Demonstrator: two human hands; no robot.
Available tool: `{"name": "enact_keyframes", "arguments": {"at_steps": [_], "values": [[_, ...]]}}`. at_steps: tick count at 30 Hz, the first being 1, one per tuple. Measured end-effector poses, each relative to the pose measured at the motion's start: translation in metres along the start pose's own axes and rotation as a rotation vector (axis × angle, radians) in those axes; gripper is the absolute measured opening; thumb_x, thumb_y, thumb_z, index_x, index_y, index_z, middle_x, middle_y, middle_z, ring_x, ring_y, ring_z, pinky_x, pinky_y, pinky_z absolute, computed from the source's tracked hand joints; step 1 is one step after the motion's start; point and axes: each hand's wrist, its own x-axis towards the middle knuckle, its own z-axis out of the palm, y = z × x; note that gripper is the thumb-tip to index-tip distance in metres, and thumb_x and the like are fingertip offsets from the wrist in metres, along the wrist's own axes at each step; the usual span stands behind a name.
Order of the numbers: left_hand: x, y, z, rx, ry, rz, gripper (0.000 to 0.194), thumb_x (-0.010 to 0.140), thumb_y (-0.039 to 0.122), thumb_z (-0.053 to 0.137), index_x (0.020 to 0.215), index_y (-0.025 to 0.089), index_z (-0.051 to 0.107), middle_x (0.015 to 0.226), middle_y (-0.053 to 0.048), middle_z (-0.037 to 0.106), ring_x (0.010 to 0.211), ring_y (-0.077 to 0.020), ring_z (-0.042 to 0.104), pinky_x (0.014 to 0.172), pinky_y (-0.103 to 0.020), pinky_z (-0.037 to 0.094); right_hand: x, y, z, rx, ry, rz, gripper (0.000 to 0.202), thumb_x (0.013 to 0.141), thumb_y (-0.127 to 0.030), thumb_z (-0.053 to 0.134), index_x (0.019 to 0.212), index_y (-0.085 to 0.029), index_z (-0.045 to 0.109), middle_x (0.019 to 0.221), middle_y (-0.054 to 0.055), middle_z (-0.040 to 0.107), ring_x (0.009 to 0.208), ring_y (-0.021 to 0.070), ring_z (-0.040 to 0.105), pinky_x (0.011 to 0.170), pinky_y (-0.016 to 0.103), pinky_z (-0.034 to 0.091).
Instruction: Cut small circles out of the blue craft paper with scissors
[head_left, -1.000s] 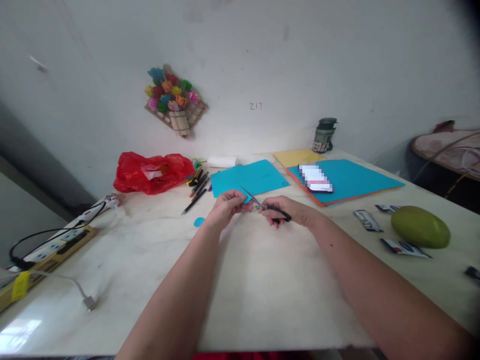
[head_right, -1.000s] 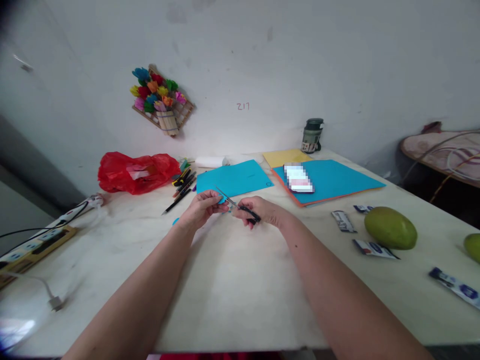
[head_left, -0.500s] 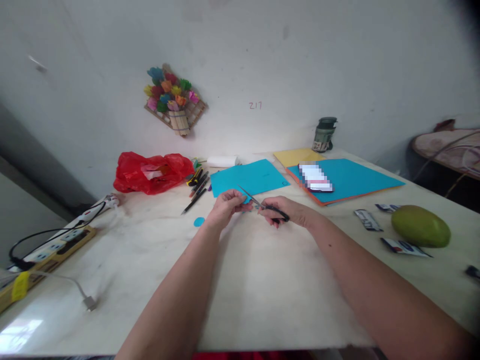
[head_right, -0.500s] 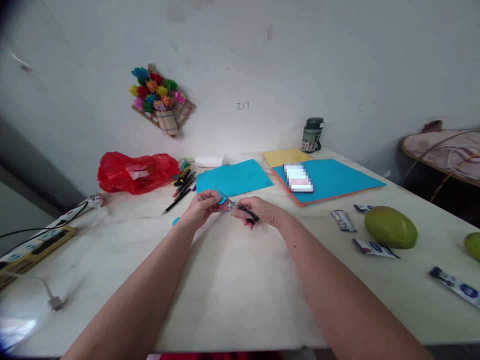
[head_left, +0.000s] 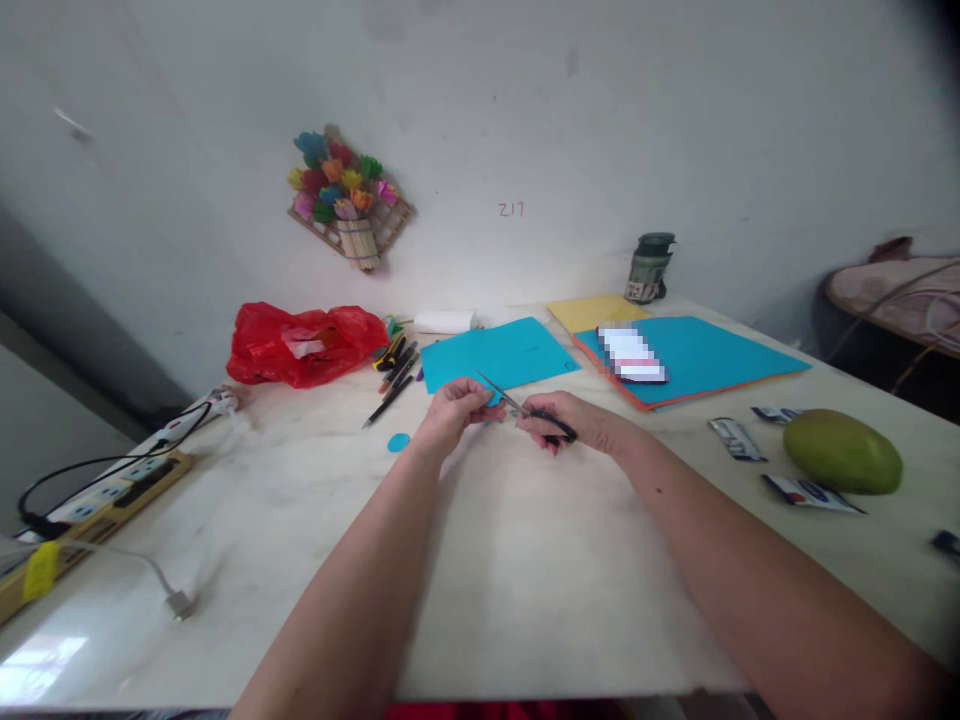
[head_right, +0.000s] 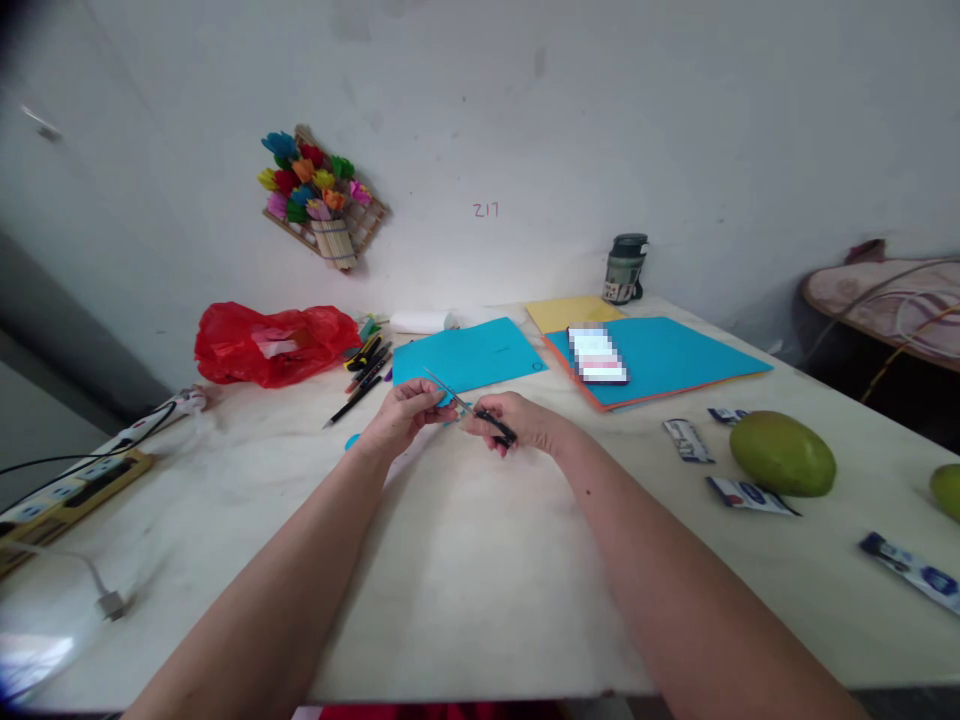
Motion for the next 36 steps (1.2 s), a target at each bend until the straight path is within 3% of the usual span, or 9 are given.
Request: {"name": "enact_keyframes", "arguments": {"at_steps": [36], "values": [[0.002, -0.001, -0.003, -0.028, -0.022, -0.006, 0.022, 0.064, 0.024, 0.071, 0.071, 0.013, 0.053, 0.070, -0.004, 0.068, 0.061, -0.0177, 0.066, 0.067, -0.033, 0.052, 0.011, 0.017, 0.002, 0.024, 0.047, -0.049, 0.034, 0.072, -0.049, 0.061, 0.078, -0.016, 0.054, 0.051, -0.005, 0.051, 0.038, 0.0066, 0.047, 0.037, 0.019, 0.035]]}}
